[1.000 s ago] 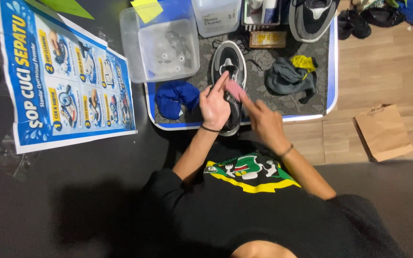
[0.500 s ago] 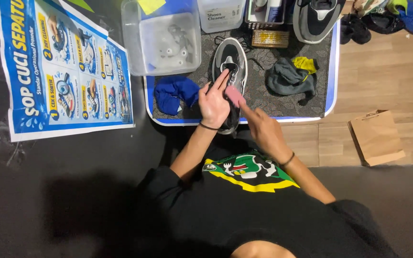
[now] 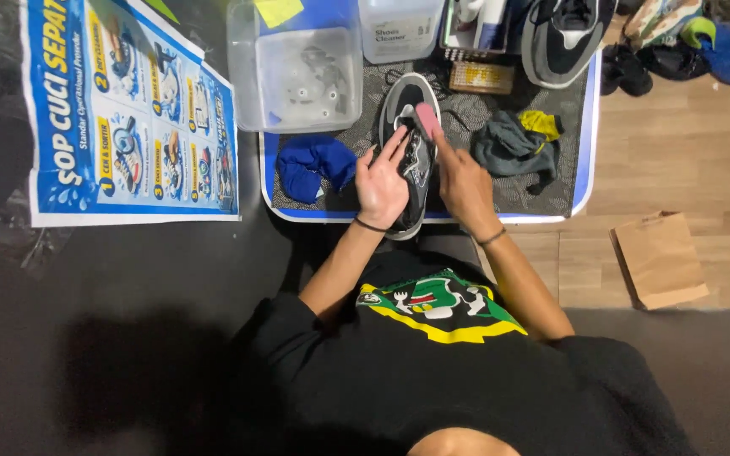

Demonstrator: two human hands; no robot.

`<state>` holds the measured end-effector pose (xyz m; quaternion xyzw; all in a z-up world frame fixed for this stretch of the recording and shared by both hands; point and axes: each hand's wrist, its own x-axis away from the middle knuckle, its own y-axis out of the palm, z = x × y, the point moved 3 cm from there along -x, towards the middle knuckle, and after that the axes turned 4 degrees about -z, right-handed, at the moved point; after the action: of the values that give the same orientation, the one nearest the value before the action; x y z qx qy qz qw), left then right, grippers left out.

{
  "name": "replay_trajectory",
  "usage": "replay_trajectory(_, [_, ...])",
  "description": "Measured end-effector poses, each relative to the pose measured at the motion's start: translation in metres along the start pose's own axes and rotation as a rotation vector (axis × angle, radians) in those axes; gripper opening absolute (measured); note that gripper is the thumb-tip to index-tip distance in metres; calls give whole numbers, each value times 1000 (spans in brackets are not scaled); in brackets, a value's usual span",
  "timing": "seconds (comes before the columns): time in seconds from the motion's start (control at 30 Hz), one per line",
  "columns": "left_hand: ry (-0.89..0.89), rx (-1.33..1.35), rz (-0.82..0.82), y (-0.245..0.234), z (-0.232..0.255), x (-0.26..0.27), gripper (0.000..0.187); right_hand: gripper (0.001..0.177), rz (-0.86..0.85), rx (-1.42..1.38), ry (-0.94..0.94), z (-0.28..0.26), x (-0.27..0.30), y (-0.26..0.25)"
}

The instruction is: A person is cleaning a black and white sneaker at a service counter using a brush, cleaning solution, and a cloth.

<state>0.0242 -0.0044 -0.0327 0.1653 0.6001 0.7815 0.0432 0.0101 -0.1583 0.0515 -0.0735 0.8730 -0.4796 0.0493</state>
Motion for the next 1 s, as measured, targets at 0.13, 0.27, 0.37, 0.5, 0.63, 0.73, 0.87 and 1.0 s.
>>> replay_trajectory(0.13, [-12, 33, 5, -5, -1, -1, 75, 51, -94, 23, -85, -13, 46, 2])
replay_trajectory(0.27, [-24, 69, 13, 42, 6, 16, 76, 49, -112, 114, -143, -28, 71, -5])
replay_trajectory(0.37, [-20, 47, -28, -30, -8, -13, 76, 47, -80, 119, -85, -21, 49, -11])
replay_trajectory(0.5, [-17, 31, 0, -3, 0, -2, 72, 45, -2, 134, -81, -6, 9, -2])
replay_trajectory(0.63, [-26, 47, -14, -7, -1, 1, 74, 48, 26, 84, -70, -9, 0, 2])
replay_trajectory(0.73, [-22, 75, -7, 9, 2, 1, 75, 52, -44, -73, -76, -9, 28, 7])
replay_trajectory(0.87, [-59, 68, 28, 28, 6, 10, 77, 50, -141, -127, -72, 0, 86, 20])
replay_trajectory(1.0, [-87, 34, 25, 33, 6, 9, 78, 48, -129, -85, -56, -1, 95, 10])
